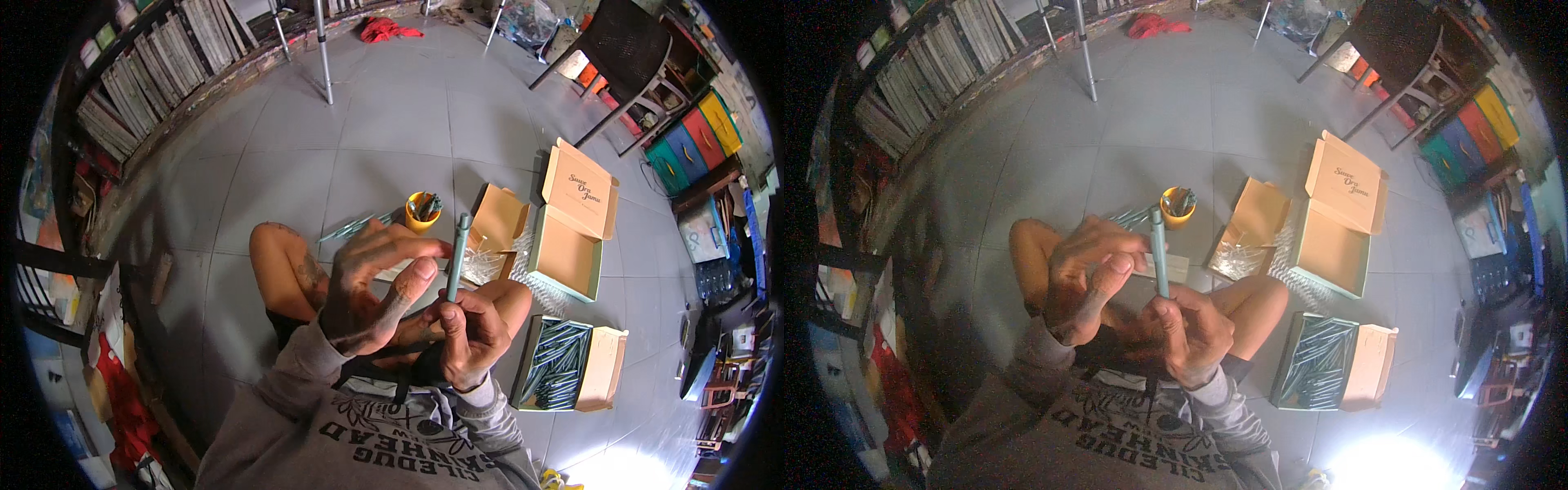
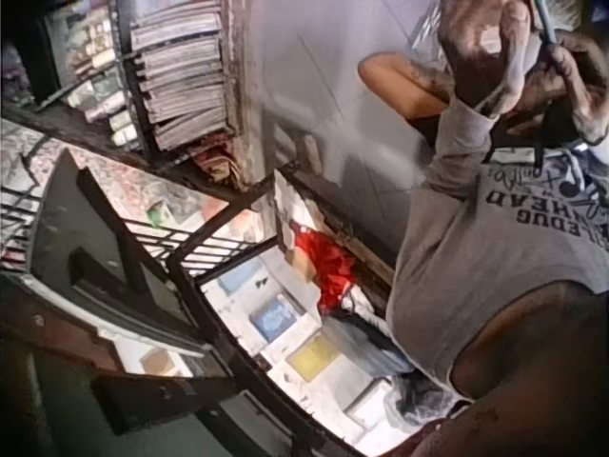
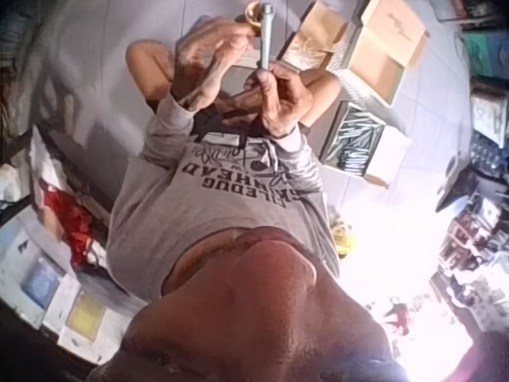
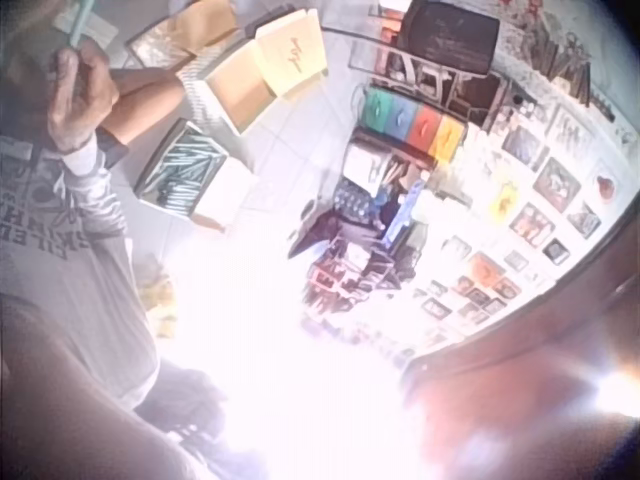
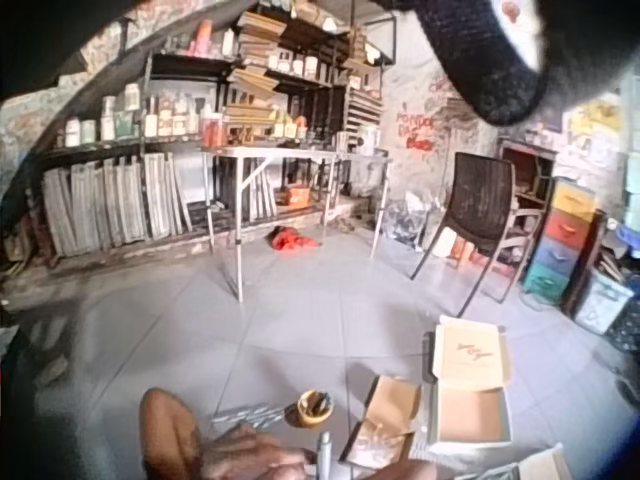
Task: The person inserts a white wick into a green tube, wraps a small piece of plastic around the top by hand, and secures it.
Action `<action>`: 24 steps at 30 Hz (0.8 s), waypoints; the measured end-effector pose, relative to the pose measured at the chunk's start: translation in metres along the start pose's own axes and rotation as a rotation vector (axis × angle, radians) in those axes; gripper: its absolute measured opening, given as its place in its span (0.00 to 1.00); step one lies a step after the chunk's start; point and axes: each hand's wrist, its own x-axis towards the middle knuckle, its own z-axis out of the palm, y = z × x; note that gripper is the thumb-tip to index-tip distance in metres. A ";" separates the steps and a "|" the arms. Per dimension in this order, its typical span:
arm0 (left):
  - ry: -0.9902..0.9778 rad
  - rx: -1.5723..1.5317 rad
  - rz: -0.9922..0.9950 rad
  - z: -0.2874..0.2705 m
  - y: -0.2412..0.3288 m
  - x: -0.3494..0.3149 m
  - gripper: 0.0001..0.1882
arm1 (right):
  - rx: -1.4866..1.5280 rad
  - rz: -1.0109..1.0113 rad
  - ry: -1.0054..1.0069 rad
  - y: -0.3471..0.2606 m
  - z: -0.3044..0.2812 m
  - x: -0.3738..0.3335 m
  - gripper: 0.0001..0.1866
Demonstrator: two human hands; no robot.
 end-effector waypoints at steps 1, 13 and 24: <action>-0.001 -0.038 0.007 0.005 -0.004 0.000 0.13 | 0.064 0.020 -0.016 -0.001 0.000 0.001 0.07; -0.033 -0.455 -0.233 0.022 0.000 0.012 0.13 | 0.382 0.181 -0.170 -0.025 -0.010 0.004 0.12; -0.125 -0.409 -0.118 0.040 0.003 -0.003 0.13 | 0.585 0.370 -0.216 -0.035 -0.026 0.003 0.20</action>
